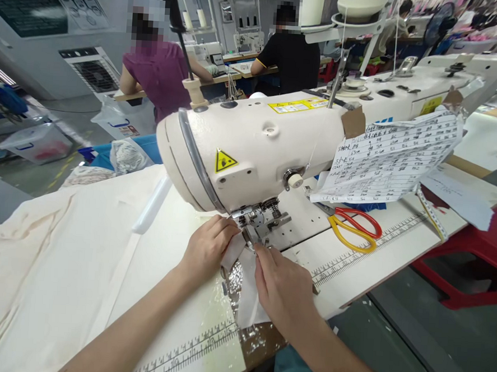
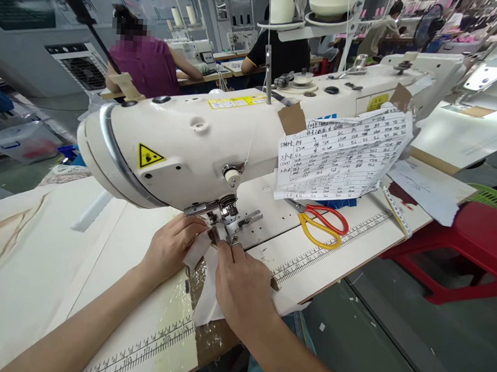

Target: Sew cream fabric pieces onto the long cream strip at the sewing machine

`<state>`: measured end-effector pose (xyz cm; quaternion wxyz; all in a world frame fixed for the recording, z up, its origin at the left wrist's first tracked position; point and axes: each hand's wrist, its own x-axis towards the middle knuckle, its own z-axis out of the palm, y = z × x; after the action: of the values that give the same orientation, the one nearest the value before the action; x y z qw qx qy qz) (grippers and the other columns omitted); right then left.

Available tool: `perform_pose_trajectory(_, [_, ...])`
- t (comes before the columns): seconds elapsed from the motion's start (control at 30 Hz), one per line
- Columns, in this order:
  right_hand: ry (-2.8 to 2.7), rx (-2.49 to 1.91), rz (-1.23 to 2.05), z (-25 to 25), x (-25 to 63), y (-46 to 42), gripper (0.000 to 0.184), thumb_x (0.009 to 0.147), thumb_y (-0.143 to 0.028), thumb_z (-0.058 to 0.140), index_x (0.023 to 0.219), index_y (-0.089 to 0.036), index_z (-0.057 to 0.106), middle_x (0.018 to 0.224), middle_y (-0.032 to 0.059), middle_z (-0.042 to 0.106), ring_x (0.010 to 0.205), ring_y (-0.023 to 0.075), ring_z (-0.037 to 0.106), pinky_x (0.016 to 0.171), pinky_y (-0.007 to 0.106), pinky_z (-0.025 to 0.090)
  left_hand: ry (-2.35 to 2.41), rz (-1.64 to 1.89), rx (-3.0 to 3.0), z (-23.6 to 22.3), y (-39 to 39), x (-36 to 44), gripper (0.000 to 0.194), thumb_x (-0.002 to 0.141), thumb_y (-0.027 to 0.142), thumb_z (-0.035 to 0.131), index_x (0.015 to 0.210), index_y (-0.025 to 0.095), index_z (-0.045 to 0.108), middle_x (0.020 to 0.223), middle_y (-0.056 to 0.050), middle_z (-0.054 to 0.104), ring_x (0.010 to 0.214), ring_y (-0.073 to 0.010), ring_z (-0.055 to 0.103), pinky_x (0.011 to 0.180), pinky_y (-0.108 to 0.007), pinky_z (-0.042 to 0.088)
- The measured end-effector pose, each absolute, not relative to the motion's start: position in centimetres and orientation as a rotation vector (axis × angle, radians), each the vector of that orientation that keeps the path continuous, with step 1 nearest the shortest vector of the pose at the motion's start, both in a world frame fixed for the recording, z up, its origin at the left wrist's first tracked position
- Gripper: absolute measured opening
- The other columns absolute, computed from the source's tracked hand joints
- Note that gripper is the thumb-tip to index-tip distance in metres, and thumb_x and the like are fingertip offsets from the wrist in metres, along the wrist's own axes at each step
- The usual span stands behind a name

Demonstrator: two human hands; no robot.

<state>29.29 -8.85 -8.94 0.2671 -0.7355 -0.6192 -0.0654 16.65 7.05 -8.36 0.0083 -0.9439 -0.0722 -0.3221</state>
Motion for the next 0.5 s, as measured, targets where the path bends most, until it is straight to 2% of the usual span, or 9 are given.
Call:
perform_pose_trajectory(0.13, [-1.661,-1.982,-0.208,-8.9,29.1,-8.8,0.03,0.094,-0.006,0.049,0.119,-0.01,0.065,0.086,0.0077,0.074,0.064,0.0221,0.071,0.049,0.03,0.045,-0.111,-0.885,-2.91,-7.9,6.8,16.7,0.017,0.098,0.006,0.042,0.103,0.011,0.057,0.096,-0.011,0.066,0.088,-0.0218,0.059,0.075,-0.034,0.055])
perform_pose_trajectory(0.23, [-1.651,-1.959,-0.232,-8.8,29.1,-10.2,0.03,0.094,-0.006,0.044,0.117,-0.008,0.063,0.085,0.009,0.074,0.063,0.0231,0.071,0.048,0.03,0.045,-0.177,-0.839,-3.034,-7.6,6.7,16.4,0.013,0.098,0.01,0.047,0.102,0.012,0.059,0.099,-0.011,0.065,0.089,-0.0213,0.059,0.073,-0.033,0.057])
perform_pose_trajectory(0.3, [-1.641,-1.906,-0.158,-8.6,29.4,-12.3,0.028,0.095,-0.01,0.042,0.115,-0.012,0.06,0.082,0.0063,0.074,0.059,0.0205,0.07,0.047,0.027,0.046,-0.214,-0.79,-3.12,-7.4,6.6,16.1,0.014,0.098,0.012,0.048,0.104,0.013,0.061,0.104,-0.012,0.064,0.091,-0.0213,0.06,0.072,-0.033,0.058])
perform_pose_trajectory(0.4, [-1.558,-1.745,0.349,-8.3,30.0,-16.4,0.022,0.094,-0.015,0.043,0.11,-0.023,0.055,0.069,-0.0023,0.07,0.051,0.0156,0.067,0.045,0.021,0.044,-0.261,-0.676,-3.14,-7.2,6.0,15.8,0.03,0.094,0.002,0.039,0.109,0.013,0.063,0.108,-0.012,0.062,0.095,-0.0227,0.059,0.074,-0.035,0.059])
perform_pose_trajectory(0.47, [-1.526,-1.761,0.507,-8.1,30.3,-19.0,0.024,0.092,-0.015,0.042,0.107,-0.027,0.056,0.065,-0.004,0.068,0.051,0.0157,0.066,0.048,0.02,0.046,-0.336,-0.606,-3.096,-7.2,5.3,15.9,0.041,0.089,-0.005,0.035,0.111,0.013,0.064,0.11,-0.013,0.062,0.098,-0.0241,0.058,0.076,-0.038,0.06])
perform_pose_trajectory(0.5, [-1.502,-1.802,0.558,-8.0,30.5,-20.0,0.022,0.093,-0.017,0.042,0.103,-0.028,0.058,0.06,-0.0045,0.065,0.047,0.0156,0.063,0.044,0.019,0.044,-0.38,-0.579,-3.071,-7.3,4.9,16.0,0.041,0.088,-0.005,0.035,0.112,0.012,0.064,0.111,-0.013,0.061,0.098,-0.0247,0.057,0.077,-0.04,0.06])
